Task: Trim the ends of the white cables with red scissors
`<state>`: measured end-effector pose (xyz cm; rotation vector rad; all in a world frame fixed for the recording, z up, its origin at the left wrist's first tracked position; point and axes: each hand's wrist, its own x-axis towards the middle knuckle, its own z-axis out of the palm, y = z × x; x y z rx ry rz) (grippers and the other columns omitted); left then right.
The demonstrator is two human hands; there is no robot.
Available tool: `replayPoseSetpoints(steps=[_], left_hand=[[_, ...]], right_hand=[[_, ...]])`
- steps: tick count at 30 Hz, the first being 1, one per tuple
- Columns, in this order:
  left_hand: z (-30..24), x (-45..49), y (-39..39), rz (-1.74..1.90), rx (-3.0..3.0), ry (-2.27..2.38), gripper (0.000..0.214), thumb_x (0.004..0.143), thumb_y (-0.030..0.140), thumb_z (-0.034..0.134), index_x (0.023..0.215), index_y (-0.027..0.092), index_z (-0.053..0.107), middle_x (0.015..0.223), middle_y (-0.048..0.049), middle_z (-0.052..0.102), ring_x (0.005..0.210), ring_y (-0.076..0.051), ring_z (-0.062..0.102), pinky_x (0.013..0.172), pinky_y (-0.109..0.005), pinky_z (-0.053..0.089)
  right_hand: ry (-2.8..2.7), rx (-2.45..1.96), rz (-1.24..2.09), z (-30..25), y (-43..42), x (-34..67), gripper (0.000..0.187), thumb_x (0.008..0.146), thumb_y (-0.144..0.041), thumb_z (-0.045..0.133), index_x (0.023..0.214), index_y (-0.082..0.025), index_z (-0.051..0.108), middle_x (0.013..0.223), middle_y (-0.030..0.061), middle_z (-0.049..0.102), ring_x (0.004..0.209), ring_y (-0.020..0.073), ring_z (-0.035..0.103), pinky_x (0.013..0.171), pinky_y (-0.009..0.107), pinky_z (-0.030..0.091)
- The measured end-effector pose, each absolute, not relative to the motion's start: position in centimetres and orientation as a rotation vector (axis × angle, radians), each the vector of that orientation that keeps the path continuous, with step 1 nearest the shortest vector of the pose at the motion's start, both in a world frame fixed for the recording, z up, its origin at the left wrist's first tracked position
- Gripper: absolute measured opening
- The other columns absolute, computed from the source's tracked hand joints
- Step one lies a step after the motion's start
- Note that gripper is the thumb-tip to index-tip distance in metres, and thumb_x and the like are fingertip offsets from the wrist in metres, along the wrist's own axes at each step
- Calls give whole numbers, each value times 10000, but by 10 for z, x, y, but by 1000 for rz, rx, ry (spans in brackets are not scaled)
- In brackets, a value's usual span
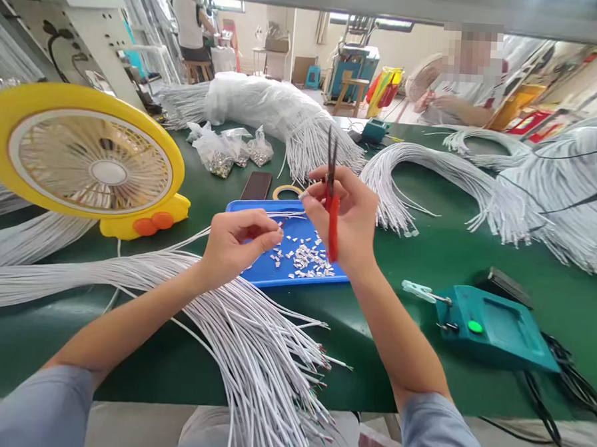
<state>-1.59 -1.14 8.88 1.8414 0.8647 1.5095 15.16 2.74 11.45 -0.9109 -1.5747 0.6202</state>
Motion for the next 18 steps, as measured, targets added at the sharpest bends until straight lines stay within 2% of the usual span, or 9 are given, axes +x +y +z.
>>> replayPoseSetpoints(steps=[2,4,6,7,9,11,13,16,18], left_hand=[[88,-10,-22,1344,1870,836,125,830,202,655,748,113,685,673,-34,662,584,-82,532,533,-189,438],[82,0,-34,1293,2013,829,129,839,185,622,742,122,679,671,-30,652,606,-92,526,582,-212,445],[69,11,-46,1279,2210,778,140,839,164,593,726,126,666,672,-33,640,631,-106,531,622,-234,447],[62,16,-52,1243,2285,709,144,840,156,577,727,123,660,680,-37,635,631,-106,535,617,-230,446],[47,26,-61,1155,2357,563,152,849,137,540,754,109,655,700,-46,621,607,-96,529,573,-209,438],[34,32,-66,1126,2393,498,168,865,126,509,802,90,661,716,-54,606,587,-90,516,542,-199,432],[25,35,-68,1139,2453,504,190,888,132,489,835,79,663,728,-61,601,592,-96,520,549,-206,443],[19,35,-66,1098,2578,528,241,931,159,452,844,79,662,743,-69,608,623,-113,562,560,-214,466],[17,35,-64,1054,2663,530,273,953,174,427,860,80,666,762,-74,621,645,-119,593,566,-213,480]], right_hand=[[-1613,-1027,604,92,48,160,223,765,-219,636,986,-203,619,740,-42,628,655,98,591,635,246,487],[-1685,-1168,614,62,65,173,216,725,-161,679,938,-162,643,682,-35,619,601,97,567,606,244,475],[-1732,-1317,610,32,76,189,167,746,-156,700,906,-134,654,665,-20,621,583,101,562,602,253,488],[-1739,-1384,591,19,78,196,130,792,-190,692,899,-127,653,719,1,639,626,107,584,630,261,507],[-1755,-1486,553,-1,78,210,198,899,-305,625,989,-130,636,910,34,662,774,122,631,721,295,549],[-1757,-1543,509,-11,74,219,257,938,-367,571,1046,-139,624,1013,49,655,862,133,640,781,325,559],[-1746,-1552,471,-14,70,226,262,914,-376,604,1021,-138,637,950,38,666,821,134,639,779,329,550],[-1683,-1504,435,-15,65,232,231,807,-321,694,946,-138,668,758,14,667,677,139,606,714,305,510],[-1609,-1460,415,-16,62,233,233,763,-282,676,949,-142,674,720,22,668,645,152,589,679,293,481]])
